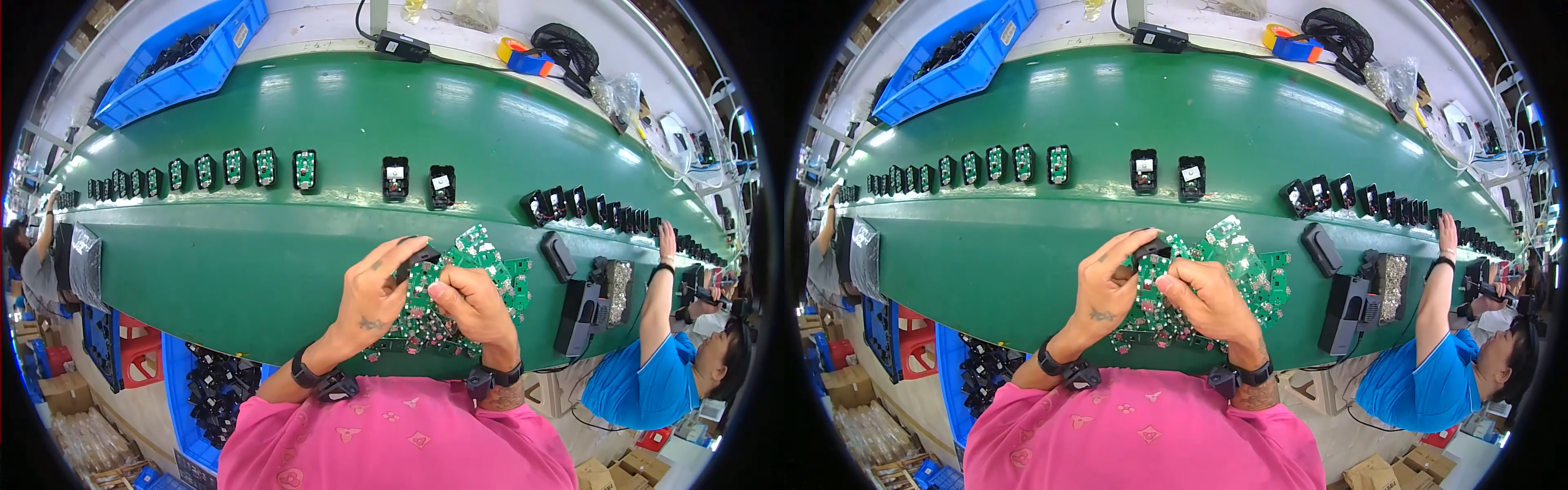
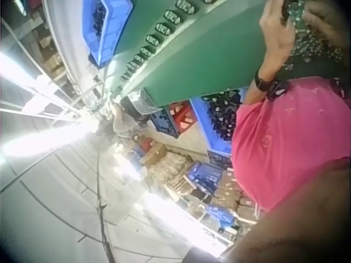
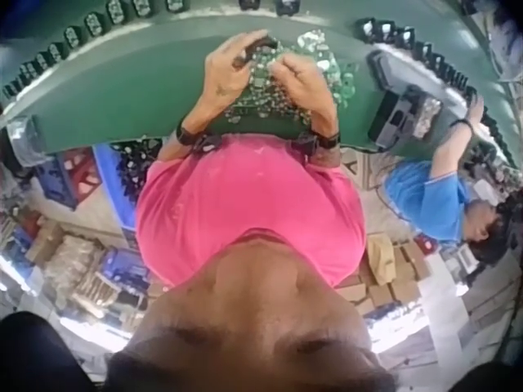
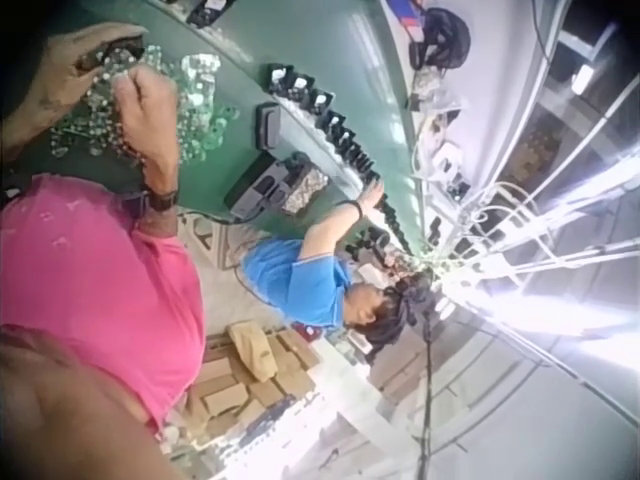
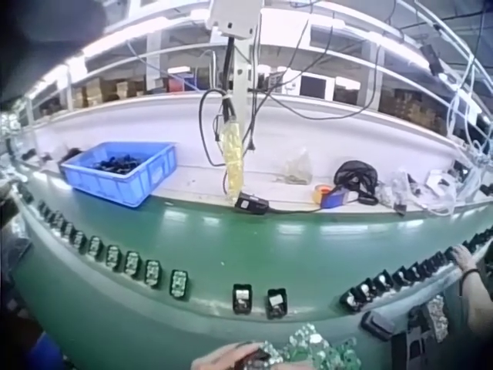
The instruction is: Assembling electronic circuit boards into black plastic housings on a production line.
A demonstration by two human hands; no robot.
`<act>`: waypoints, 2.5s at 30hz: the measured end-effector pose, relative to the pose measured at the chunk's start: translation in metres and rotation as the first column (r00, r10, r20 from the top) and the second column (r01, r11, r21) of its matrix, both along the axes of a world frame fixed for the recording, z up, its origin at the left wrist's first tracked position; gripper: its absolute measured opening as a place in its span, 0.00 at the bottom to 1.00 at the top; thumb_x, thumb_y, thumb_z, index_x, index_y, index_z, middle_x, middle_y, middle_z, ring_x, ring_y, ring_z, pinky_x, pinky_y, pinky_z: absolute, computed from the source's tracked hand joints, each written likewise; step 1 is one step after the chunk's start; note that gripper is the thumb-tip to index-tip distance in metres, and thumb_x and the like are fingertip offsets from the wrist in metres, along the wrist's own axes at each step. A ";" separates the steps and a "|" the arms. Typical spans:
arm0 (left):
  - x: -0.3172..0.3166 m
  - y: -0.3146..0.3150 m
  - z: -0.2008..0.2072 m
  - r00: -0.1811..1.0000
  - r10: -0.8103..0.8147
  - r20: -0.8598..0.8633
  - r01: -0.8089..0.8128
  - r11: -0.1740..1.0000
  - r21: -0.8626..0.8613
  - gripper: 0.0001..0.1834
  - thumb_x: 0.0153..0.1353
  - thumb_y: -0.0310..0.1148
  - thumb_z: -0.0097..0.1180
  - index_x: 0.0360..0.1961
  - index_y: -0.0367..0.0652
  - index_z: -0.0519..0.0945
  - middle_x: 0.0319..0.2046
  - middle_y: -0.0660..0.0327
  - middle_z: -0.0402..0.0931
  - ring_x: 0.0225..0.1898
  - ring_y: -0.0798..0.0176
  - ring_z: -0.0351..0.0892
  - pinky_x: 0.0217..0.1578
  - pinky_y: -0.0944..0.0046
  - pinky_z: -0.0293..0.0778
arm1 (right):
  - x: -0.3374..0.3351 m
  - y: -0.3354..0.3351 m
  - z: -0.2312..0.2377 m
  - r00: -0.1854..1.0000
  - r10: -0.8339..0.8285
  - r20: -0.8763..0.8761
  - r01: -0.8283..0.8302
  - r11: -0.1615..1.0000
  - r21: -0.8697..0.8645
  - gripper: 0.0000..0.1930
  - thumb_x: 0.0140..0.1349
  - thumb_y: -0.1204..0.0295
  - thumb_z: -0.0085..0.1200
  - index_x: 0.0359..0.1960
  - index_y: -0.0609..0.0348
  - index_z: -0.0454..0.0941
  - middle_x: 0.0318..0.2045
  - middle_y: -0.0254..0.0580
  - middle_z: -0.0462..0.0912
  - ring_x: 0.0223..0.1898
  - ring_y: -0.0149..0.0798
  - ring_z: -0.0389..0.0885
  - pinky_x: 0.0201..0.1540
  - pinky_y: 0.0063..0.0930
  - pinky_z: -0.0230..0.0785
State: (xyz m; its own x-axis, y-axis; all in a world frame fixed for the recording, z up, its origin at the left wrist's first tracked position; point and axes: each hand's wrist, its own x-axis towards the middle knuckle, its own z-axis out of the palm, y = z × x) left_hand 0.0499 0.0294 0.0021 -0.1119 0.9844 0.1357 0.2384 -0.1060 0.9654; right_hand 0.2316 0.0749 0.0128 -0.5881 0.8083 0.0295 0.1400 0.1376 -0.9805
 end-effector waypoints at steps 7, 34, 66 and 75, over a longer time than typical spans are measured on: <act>-0.001 -0.003 0.005 0.997 -0.001 -0.082 0.006 0.998 0.059 0.32 0.56 0.12 0.47 0.64 0.43 0.72 0.52 0.48 0.78 0.43 0.56 0.85 0.40 0.61 0.80 | -0.007 0.001 0.005 0.973 -0.186 0.136 0.166 0.976 0.141 0.13 0.65 0.70 0.61 0.25 0.66 0.78 0.15 0.32 0.75 0.18 0.22 0.66 0.21 0.24 0.58; 0.004 -0.008 -0.009 0.930 -0.004 0.367 0.057 0.990 -0.133 0.16 0.71 0.25 0.45 0.58 0.37 0.72 0.43 0.51 0.80 0.24 0.62 0.86 0.21 0.67 0.81 | -0.049 -0.024 -0.025 0.938 -0.347 0.011 0.343 0.931 0.121 0.21 0.72 0.72 0.45 0.66 0.59 0.69 0.39 0.52 0.84 0.32 0.39 0.83 0.37 0.33 0.75; -0.012 -0.026 -0.038 0.888 -0.064 0.455 0.156 0.974 -0.166 0.21 0.71 0.28 0.50 0.64 0.36 0.66 0.39 0.50 0.79 0.24 0.61 0.84 0.21 0.69 0.82 | -0.022 -0.039 -0.034 0.990 -0.094 0.108 0.095 0.995 -0.005 0.37 0.60 0.78 0.59 0.72 0.51 0.62 0.22 0.34 0.75 0.21 0.26 0.71 0.27 0.23 0.67; -0.023 -0.033 -0.048 0.978 0.034 0.208 -0.017 0.996 -0.083 0.19 0.69 0.29 0.56 0.59 0.36 0.72 0.40 0.51 0.79 0.21 0.63 0.82 0.18 0.71 0.78 | -0.037 -0.043 -0.048 0.993 -0.118 -0.026 0.121 0.957 0.263 0.38 0.63 0.77 0.58 0.74 0.54 0.56 0.31 0.48 0.83 0.27 0.41 0.80 0.32 0.33 0.73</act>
State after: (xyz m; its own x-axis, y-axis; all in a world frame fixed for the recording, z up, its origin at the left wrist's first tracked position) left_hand 0.0271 -0.0032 -0.0454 -0.1550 0.9875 0.0270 0.0325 -0.0222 0.9992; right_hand 0.1946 0.0324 -0.0350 -0.4862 0.8355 0.2561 0.1618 0.3741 -0.9132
